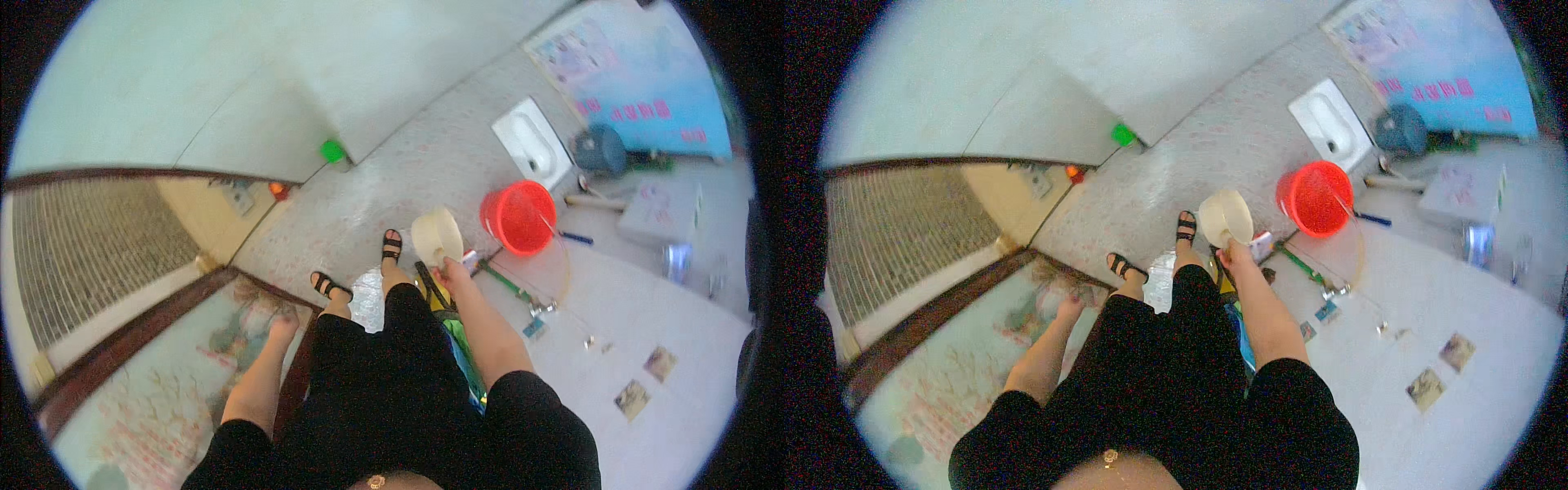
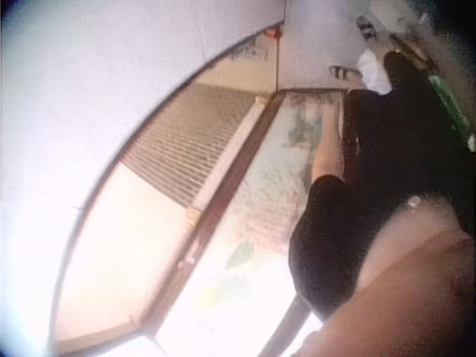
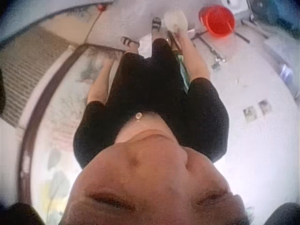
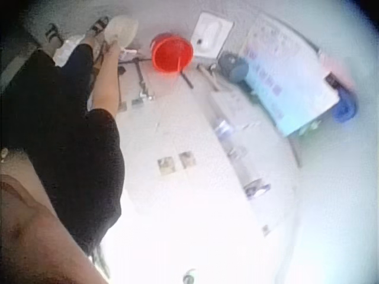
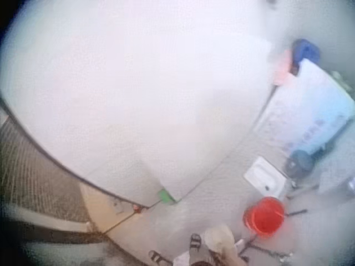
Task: The person mops a tiled floor in a small utility room, then moves to a larger dining area with tables and chairs to continue mopping. They repeatedly scoop water from a red bucket using a small bowl and pour it onto the floor, then spread it with a mop.
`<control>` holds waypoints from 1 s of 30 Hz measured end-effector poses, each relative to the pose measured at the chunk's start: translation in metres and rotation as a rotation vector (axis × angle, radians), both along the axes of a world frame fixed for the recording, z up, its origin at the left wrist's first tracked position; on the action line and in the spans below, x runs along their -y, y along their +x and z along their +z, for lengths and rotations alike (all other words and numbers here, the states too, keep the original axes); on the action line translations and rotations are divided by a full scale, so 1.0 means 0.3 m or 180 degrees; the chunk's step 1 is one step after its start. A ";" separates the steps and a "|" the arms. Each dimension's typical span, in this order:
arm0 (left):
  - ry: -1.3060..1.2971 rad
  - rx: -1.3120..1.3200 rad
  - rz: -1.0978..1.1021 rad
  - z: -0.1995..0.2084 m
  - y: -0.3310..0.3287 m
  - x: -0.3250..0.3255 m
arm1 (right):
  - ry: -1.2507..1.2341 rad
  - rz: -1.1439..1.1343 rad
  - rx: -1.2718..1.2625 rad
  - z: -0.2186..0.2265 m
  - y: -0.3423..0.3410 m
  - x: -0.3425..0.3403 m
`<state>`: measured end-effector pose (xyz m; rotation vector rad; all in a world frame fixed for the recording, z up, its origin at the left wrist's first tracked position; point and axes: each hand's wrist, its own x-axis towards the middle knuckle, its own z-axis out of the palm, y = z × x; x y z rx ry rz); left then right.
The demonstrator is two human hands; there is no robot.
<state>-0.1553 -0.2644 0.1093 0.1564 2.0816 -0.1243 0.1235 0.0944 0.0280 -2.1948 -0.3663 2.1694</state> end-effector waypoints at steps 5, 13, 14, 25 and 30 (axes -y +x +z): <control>0.0346 0.0156 0.0933 0.035 -0.024 0.058 | 0.0611 -0.0784 0.0646 0.001 0.195 -0.235; 0.1071 0.0635 0.1238 0.179 -0.175 -0.224 | 0.1077 -0.2062 0.0933 0.131 0.390 -0.531; 0.1103 0.0594 0.1055 0.194 -0.193 -0.260 | 0.1089 -0.1980 0.0904 0.125 0.394 -0.545; 0.0725 0.1070 -0.0802 0.184 -0.358 -0.821 | 0.2064 0.1922 0.1535 -0.105 0.192 0.012; 0.0472 0.1460 -0.1782 0.187 -0.397 -1.110 | 0.1368 0.1665 0.1040 0.289 -0.022 0.349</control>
